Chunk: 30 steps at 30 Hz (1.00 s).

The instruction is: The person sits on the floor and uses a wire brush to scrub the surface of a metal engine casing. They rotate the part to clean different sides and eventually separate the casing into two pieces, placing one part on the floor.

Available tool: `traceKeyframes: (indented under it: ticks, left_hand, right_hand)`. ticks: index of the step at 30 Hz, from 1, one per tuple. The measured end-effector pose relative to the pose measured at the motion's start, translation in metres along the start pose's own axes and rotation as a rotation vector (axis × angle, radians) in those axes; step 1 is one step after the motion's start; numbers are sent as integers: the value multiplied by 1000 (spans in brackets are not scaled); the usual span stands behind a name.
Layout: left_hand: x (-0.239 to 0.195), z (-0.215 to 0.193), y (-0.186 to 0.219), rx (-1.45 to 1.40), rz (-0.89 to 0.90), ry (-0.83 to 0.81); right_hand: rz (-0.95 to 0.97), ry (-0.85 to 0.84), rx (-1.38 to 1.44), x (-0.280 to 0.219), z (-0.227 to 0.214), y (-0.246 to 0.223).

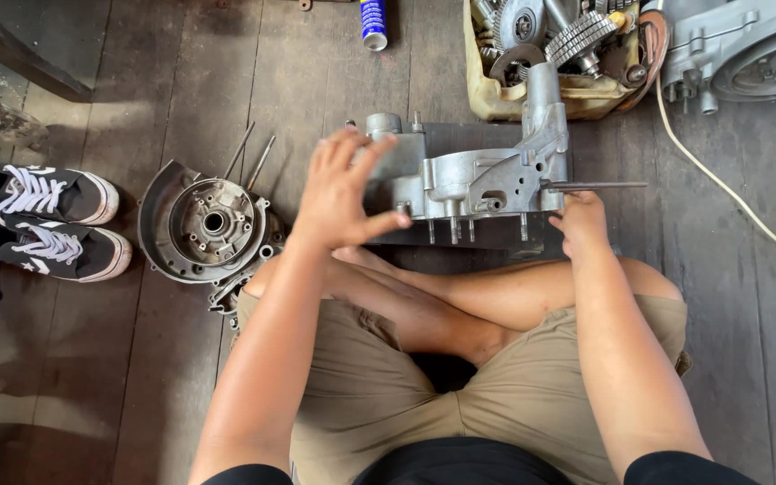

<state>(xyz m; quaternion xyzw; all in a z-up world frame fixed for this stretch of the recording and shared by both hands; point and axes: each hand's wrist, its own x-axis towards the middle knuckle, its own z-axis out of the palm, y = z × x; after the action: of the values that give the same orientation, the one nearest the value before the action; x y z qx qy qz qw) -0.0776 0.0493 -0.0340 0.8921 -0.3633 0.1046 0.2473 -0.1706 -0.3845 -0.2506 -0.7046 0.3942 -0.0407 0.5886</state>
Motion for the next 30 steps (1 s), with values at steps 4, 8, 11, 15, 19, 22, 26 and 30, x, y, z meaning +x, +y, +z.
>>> traceKeyframes:
  ticks: [4,8,11,15,19,22,26,30]
  left_hand:
    - [-4,-3,-16,-140,-357,-271]
    - [-5,11,-20,110,-411,-539]
    - [-11,22,-25,201,-362,-517]
    - [-16,28,-28,215,-333,-439]
    - [-18,35,-25,184,-382,-442]
    - [-20,34,-22,146,-428,-506]
    - [-19,40,-27,147,-451,-553]
    - [-20,45,-35,116,-502,-600]
  right_hand:
    - [47,-100,174,-68,12,-87]
    - [-1,-85,118,-37,21,-64]
    - [-144,-1,11,-24,24,-44]
    - [-232,97,-18,-33,30,-49]
    - [-299,145,-15,-5,25,-44]
    - [-348,159,-12,-9,24,-56]
    - [-437,122,4,-24,22,-68]
    - [-516,59,-19,-29,23,-79]
